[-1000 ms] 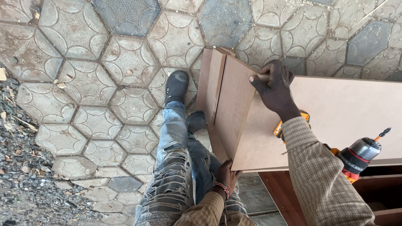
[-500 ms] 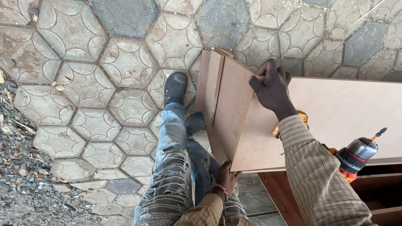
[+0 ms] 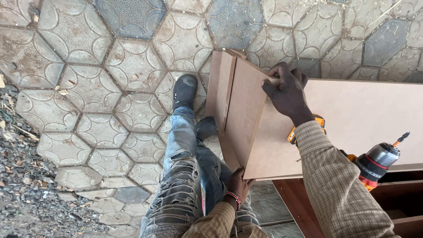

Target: The person uses a cordless drill to drive screws into a wooden cabinet frame, securing a side panel. They then lift and position a large rectangular wooden panel, placing it on the floor and preparing additional screws from a box.

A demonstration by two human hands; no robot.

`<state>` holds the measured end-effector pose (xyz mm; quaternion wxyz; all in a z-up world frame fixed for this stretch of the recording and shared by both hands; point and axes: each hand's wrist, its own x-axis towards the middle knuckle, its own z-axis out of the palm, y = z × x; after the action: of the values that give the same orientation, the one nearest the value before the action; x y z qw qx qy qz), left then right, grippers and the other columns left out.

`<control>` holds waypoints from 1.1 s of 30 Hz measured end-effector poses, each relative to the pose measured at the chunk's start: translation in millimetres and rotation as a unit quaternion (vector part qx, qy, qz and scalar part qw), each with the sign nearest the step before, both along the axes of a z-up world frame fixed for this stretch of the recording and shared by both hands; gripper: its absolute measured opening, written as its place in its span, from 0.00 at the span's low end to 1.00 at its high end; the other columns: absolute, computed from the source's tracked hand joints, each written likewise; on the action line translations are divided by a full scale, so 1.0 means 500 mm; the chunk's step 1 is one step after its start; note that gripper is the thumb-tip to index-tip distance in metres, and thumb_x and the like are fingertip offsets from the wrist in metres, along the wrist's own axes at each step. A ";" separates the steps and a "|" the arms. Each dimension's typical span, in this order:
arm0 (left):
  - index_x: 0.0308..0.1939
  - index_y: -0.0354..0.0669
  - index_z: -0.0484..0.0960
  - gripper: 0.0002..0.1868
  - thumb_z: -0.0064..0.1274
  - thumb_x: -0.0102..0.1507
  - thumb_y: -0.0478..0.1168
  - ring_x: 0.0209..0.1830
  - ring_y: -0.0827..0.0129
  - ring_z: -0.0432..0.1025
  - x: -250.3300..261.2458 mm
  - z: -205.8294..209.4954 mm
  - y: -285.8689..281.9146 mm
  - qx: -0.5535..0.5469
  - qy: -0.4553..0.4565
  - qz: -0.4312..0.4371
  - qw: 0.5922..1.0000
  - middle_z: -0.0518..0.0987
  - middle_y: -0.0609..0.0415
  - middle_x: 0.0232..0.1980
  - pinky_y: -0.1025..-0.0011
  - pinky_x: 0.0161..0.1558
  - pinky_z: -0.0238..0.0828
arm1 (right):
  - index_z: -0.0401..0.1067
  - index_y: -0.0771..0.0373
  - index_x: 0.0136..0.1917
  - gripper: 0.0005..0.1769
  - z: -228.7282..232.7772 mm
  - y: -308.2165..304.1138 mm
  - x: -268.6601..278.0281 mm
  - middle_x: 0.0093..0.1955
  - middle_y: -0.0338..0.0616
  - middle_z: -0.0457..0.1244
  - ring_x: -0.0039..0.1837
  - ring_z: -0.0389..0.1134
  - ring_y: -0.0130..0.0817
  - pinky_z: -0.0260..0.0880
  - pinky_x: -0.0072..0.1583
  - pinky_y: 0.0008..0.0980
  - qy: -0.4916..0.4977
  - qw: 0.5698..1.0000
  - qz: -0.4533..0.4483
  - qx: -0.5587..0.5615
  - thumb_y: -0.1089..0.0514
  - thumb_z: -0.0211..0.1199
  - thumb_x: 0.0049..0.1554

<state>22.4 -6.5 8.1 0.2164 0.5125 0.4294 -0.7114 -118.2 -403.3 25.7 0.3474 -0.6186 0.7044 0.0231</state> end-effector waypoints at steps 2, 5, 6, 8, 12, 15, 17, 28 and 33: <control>0.72 0.48 0.84 0.21 0.50 0.76 0.42 0.83 0.52 0.79 0.005 0.006 -0.009 -0.003 0.003 -0.009 1.000 0.89 0.50 0.77 0.37 0.89 0.70 | 0.73 0.45 0.61 0.16 0.007 0.004 0.002 0.56 0.30 0.71 0.71 0.62 0.46 0.49 0.77 0.48 -0.009 1.000 -0.019 0.003 0.39 0.70 0.67; 0.67 0.50 0.84 0.17 0.49 0.76 0.41 0.81 0.53 0.80 0.006 0.007 -0.014 -0.008 0.010 -0.023 1.000 0.90 0.50 0.75 0.39 0.89 0.71 | 0.75 0.45 0.62 0.16 0.009 0.011 -0.011 0.58 0.29 0.71 0.72 0.61 0.43 0.48 0.78 0.47 -0.030 0.999 -0.022 -0.002 0.37 0.70 0.70; 0.64 0.50 0.85 0.15 0.49 0.75 0.41 0.79 0.54 0.81 0.006 0.005 -0.015 -0.008 0.011 -0.028 1.000 0.91 0.50 0.73 0.39 0.88 0.72 | 0.74 0.46 0.63 0.15 0.007 0.012 -0.017 0.59 0.28 0.72 0.71 0.62 0.42 0.47 0.78 0.48 -0.043 0.999 -0.005 -0.008 0.38 0.69 0.73; 0.62 0.50 0.84 0.12 0.49 0.76 0.40 0.80 0.55 0.81 0.009 0.002 -0.006 -0.017 0.011 -0.028 0.999 0.91 0.50 0.73 0.38 0.88 0.71 | 0.75 0.46 0.63 0.14 0.009 0.016 -0.024 0.57 0.28 0.70 0.70 0.61 0.40 0.47 0.79 0.47 -0.051 0.999 -0.012 0.001 0.39 0.68 0.73; 0.79 0.49 0.83 0.25 0.53 0.79 0.47 0.86 0.53 0.76 0.016 0.006 -0.016 -0.025 0.020 -0.026 0.999 0.87 0.51 0.81 0.39 0.92 0.66 | 0.74 0.45 0.64 0.12 0.006 0.020 -0.042 0.54 0.24 0.71 0.70 0.61 0.37 0.46 0.81 0.47 -0.079 0.997 -0.010 0.002 0.41 0.68 0.74; 0.70 0.52 0.87 0.17 0.55 0.78 0.45 0.85 0.59 0.77 0.017 -0.004 0.001 -0.022 0.013 -0.010 1.000 0.89 0.61 0.76 0.33 0.90 0.65 | 0.72 0.44 0.60 0.17 0.018 0.009 -0.014 0.63 0.21 0.71 0.72 0.63 0.38 0.44 0.81 0.47 -0.061 0.998 -0.020 -0.012 0.35 0.71 0.71; 0.66 0.49 0.88 0.16 0.64 0.75 0.46 0.77 0.50 0.80 0.013 -0.012 0.007 0.004 0.008 0.012 1.000 0.90 0.52 0.70 0.30 0.89 0.65 | 0.72 0.45 0.63 0.14 0.019 -0.002 -0.009 0.57 0.29 0.71 0.70 0.64 0.42 0.42 0.82 0.51 -0.070 0.997 -0.034 0.006 0.41 0.71 0.73; 0.58 0.44 0.92 0.16 0.75 0.72 0.48 0.66 0.41 0.84 0.007 -0.015 0.017 0.002 -0.011 0.046 0.999 0.93 0.44 0.60 0.24 0.85 0.69 | 0.70 0.47 0.62 0.13 0.002 -0.008 0.002 0.46 0.36 0.66 0.64 0.66 0.45 0.45 0.80 0.53 -0.047 0.997 -0.060 0.017 0.54 0.70 0.67; 0.63 0.50 0.86 0.13 0.61 0.77 0.48 0.86 0.53 0.74 0.003 -0.031 0.044 -0.080 0.003 0.015 0.997 0.87 0.55 0.76 0.26 0.87 0.66 | 0.66 0.44 0.59 0.11 -0.019 -0.006 -0.004 0.38 0.14 0.66 0.65 0.64 0.39 0.46 0.74 0.47 -0.009 0.999 -0.031 0.006 0.50 0.63 0.64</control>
<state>23.9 15.5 -7.2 0.2663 0.4846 0.3796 -0.7417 -120.2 -406.2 16.3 0.3579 -0.5949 0.7197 0.0107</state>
